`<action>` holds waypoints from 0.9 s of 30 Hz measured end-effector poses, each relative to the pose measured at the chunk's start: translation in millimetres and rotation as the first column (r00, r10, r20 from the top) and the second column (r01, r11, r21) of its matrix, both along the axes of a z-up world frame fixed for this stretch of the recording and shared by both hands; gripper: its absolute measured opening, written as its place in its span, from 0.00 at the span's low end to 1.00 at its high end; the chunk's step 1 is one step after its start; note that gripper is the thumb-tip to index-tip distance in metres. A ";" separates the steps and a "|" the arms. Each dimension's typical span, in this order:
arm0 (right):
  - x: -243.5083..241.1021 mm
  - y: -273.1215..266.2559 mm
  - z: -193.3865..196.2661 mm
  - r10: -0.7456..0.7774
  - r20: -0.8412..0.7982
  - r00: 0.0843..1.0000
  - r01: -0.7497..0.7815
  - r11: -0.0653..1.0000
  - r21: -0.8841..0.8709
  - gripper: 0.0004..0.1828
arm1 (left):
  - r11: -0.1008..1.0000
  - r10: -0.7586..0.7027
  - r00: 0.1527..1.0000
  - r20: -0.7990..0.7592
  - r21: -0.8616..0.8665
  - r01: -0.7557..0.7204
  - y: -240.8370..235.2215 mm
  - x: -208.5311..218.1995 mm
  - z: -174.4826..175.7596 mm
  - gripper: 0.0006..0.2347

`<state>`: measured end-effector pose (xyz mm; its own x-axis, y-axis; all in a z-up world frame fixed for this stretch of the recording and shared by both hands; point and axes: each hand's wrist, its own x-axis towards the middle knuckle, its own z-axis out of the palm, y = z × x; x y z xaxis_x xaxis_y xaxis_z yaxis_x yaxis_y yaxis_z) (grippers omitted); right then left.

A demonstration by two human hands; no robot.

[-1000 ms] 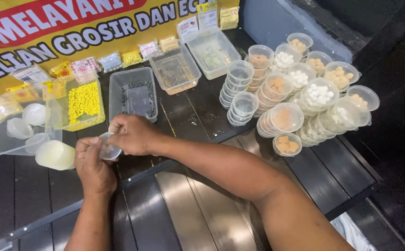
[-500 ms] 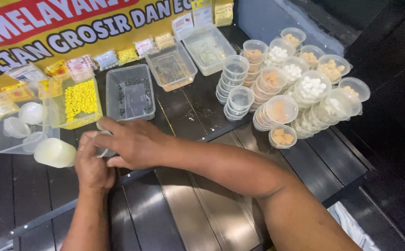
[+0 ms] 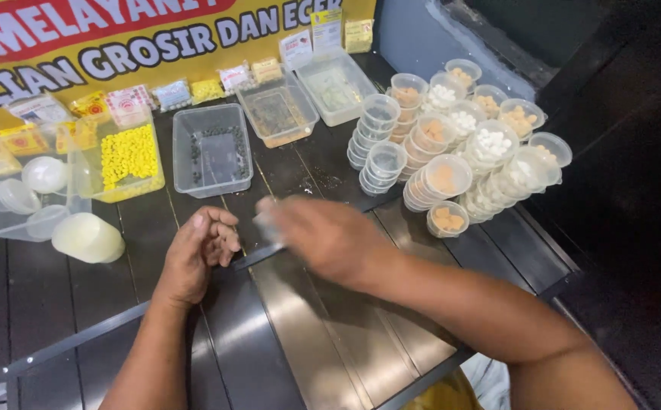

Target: The person scoops small dark pellets from a clear plastic container into small plastic cups using a small scoop. They then place the filled cups into a stack of similar cups on the right side of the table. The process is repeated multiple times throughout the video.

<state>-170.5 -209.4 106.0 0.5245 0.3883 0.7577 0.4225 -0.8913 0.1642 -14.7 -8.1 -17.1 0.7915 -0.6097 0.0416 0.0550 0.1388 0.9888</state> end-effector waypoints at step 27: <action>-20.3 -100.5 16.6 -0.683 -0.172 0.710 0.568 0.701 -0.431 0.14 | 0.998 -0.020 1.000 -0.001 -0.058 0.019 0.2 -8.1 12.5 0.17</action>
<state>-190.7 -309.9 122.6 0.9079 0.0718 0.4130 -0.1384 -0.8786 0.4570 -22.8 -7.8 -4.6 0.7796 -0.6217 0.0758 0.0599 0.1945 0.9791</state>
